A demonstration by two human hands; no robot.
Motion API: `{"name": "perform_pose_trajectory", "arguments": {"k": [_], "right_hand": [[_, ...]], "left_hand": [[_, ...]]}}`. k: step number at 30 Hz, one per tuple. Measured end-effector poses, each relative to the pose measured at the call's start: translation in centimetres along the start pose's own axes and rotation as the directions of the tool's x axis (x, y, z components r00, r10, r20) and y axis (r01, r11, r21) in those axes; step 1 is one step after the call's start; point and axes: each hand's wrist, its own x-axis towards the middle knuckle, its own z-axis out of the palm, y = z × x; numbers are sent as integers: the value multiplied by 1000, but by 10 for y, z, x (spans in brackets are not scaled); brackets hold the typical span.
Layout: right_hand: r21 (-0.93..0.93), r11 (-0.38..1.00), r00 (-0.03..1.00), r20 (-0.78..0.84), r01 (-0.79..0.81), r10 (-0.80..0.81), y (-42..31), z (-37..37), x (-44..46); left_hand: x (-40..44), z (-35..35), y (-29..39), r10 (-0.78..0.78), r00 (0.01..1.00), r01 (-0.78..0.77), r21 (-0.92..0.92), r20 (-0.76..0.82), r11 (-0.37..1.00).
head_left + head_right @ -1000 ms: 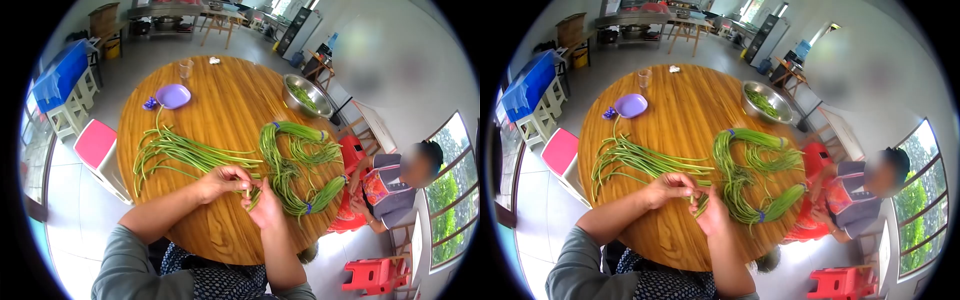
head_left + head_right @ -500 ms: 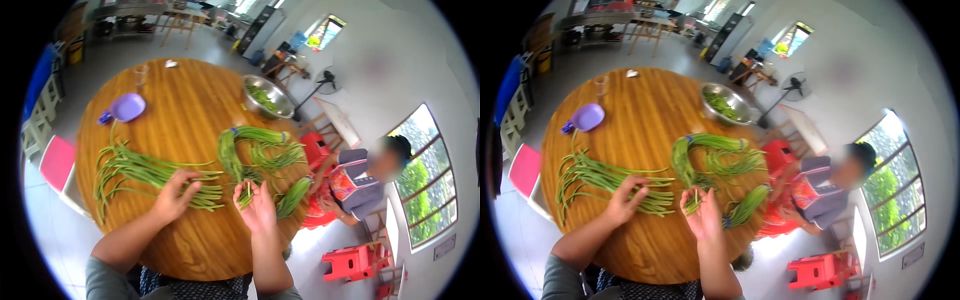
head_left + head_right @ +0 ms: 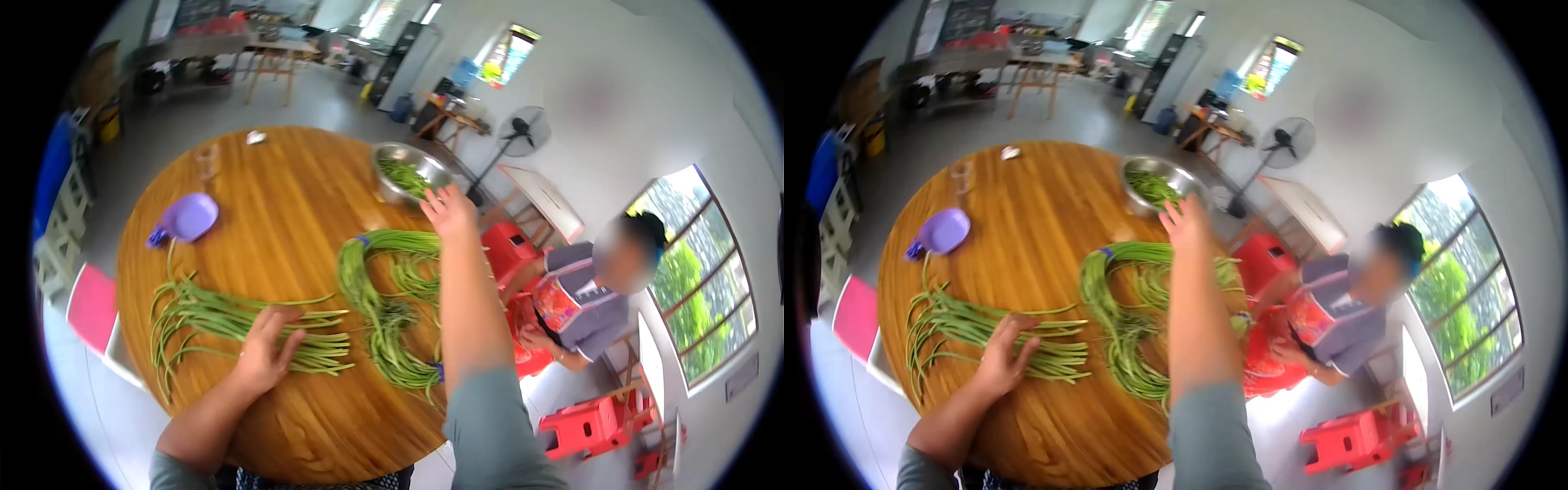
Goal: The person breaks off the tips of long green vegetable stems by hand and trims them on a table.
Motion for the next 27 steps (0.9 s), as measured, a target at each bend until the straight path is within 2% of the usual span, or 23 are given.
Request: {"name": "perform_pose_trajectory", "arguments": {"k": [1, 2, 4, 6, 8, 10, 12, 15, 16, 17, 19, 20, 22, 24, 25, 27], "right_hand": [[57, 998, 1000, 13, -26, 26, 6, -4, -23], [41, 997, 985, 165, -61, 54, 14, -18, -43], [-63, 998, 968, 249, -16, 31, 21, -6, -113], [-168, 986, 987, 160, -8, 35, 32, 8, -170], [-241, 971, 984, 176, 7, 37, 48, 9, -212], [-314, 949, 982, 190, 40, 21, 63, 8, -241], [-554, 794, 961, 242, 251, -135, 79, 8, -262], [-610, 667, 903, 333, 427, -273, 107, 5, -276], [-598, 665, 894, 337, 446, -296, 118, 2, -278], [-609, 653, 892, 342, 449, -295, 126, -1, -280], [-640, 524, 823, 494, 562, -280, 130, -8, -280], [-636, 540, 831, 477, 552, -288, 131, -11, -280], [-674, 446, 805, 537, 589, -252, 130, -14, -279], [-671, 483, 824, 497, 563, -271, 124, -12, -281], [-665, 509, 836, 471, 546, -281, 122, -11, -281], [-663, 521, 843, 446, 537, -302, 122, -13, -280]], "left_hand": [[-1, -1, 0, -11, 1000, 11, 28, 1, 1000], [0, 1, -4, 23, 999, -22, 39, -31, 999], [-3, 3, -17, 37, 998, -33, 90, -44, 995], [-4, 2, -28, 15, 998, -9, 127, -53, 992], [-7, 3, -35, 18, 995, -47, 297, 100, 954], [-12, 9, -41, 40, 993, -75, 332, 109, 940], [-15, 14, -45, 81, 986, -133, 387, 146, 913], [-14, 13, -39, 75, 984, -138, 423, 163, 896], [-12, 13, -39, 78, 983, -144, 434, 167, 889], [-12, 13, -39, 80, 983, -146, 432, 166, 890], [-13, 9, -38, 77, 977, -159, 441, 198, 883], [-12, 7, -35, 89, 976, -165, 409, 199, 897], [-7, 5, -31, 106, 972, -181, 378, 211, 908], [-4, 0, -23, 150, 951, -207, 197, 270, 958], [-5, -3, -18, 153, 945, -215, 199, 289, 956], [-5, -4, -11, 193, 857, -283, 123, 478, 951]]}}
